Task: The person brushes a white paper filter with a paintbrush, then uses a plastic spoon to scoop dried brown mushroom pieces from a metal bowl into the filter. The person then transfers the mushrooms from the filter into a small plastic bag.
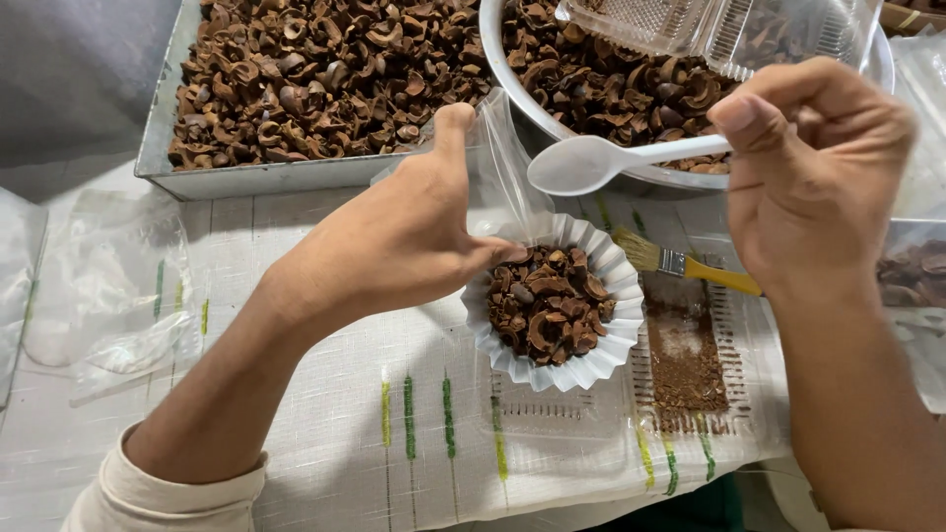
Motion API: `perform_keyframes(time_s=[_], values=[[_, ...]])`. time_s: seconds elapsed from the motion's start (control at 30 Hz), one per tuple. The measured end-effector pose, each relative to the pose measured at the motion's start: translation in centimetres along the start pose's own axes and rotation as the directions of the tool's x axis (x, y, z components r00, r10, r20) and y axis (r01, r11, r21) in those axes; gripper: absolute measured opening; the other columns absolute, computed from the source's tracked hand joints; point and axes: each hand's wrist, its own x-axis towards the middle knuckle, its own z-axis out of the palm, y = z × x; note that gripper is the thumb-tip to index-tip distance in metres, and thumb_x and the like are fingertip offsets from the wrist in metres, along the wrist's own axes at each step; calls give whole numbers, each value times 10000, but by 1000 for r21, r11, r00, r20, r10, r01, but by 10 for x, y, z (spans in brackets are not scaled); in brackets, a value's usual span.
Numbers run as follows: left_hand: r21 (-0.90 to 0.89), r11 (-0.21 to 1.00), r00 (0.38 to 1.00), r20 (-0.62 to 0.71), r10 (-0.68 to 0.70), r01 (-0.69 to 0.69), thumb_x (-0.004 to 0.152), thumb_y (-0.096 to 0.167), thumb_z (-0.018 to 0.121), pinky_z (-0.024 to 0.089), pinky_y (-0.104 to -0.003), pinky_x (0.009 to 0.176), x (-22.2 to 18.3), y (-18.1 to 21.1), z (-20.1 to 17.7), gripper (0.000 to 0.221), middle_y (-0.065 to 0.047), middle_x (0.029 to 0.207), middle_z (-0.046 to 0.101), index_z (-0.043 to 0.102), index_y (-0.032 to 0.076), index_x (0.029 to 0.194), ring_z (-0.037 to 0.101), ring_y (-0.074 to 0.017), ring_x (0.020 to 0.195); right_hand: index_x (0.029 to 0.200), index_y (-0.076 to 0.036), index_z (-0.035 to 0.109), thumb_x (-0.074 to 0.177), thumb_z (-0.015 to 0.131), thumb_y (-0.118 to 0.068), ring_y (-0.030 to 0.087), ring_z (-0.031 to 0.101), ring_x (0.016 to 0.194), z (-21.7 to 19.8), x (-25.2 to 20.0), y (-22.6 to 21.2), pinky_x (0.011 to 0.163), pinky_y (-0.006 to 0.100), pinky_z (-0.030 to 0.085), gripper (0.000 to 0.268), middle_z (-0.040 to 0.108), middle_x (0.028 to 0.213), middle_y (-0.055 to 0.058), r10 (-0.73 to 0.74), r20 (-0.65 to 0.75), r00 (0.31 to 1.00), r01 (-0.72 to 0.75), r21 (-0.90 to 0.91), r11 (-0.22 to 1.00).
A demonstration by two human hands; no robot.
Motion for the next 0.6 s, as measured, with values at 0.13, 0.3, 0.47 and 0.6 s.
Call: perform_keyframes(time_s=[0.13,0.3,0.47,0.6], values=[[72,996,999,-4,-46,46,918,188,743,473,-364,572,0,1,2,647,-69,633,650,283,-23,1321,695,-251,639,1039,57,681,1055,823,-147,176,476,760,-4,-6,4,765,329,338,250,670,924,157,-451,164,877,473,-454,755],[81,997,1000,-9,1,-1,966,133,721,348,-321,403,-1,-5,4,517,50,593,378,316,-8,1255,477,-123,511,1026,107,777,1034,772,-187,223,508,781,7,-12,-10,935,409,469,294,711,905,166,-432,381,817,572,-627,529],[72,995,995,-77,-56,62,960,155,725,457,-275,364,0,-2,6,752,3,549,594,196,-92,1435,620,-151,463,948,147,708,1087,811,-32,257,520,745,9,-11,-13,656,346,379,249,600,831,209,-361,395,845,535,-629,564],[102,984,986,-86,-141,149,933,104,711,659,-317,616,1,6,8,852,-95,684,757,105,-127,1487,784,-212,646,929,161,682,1097,808,52,256,513,737,16,-15,-26,657,340,372,236,585,822,214,-292,407,866,498,-646,578]])
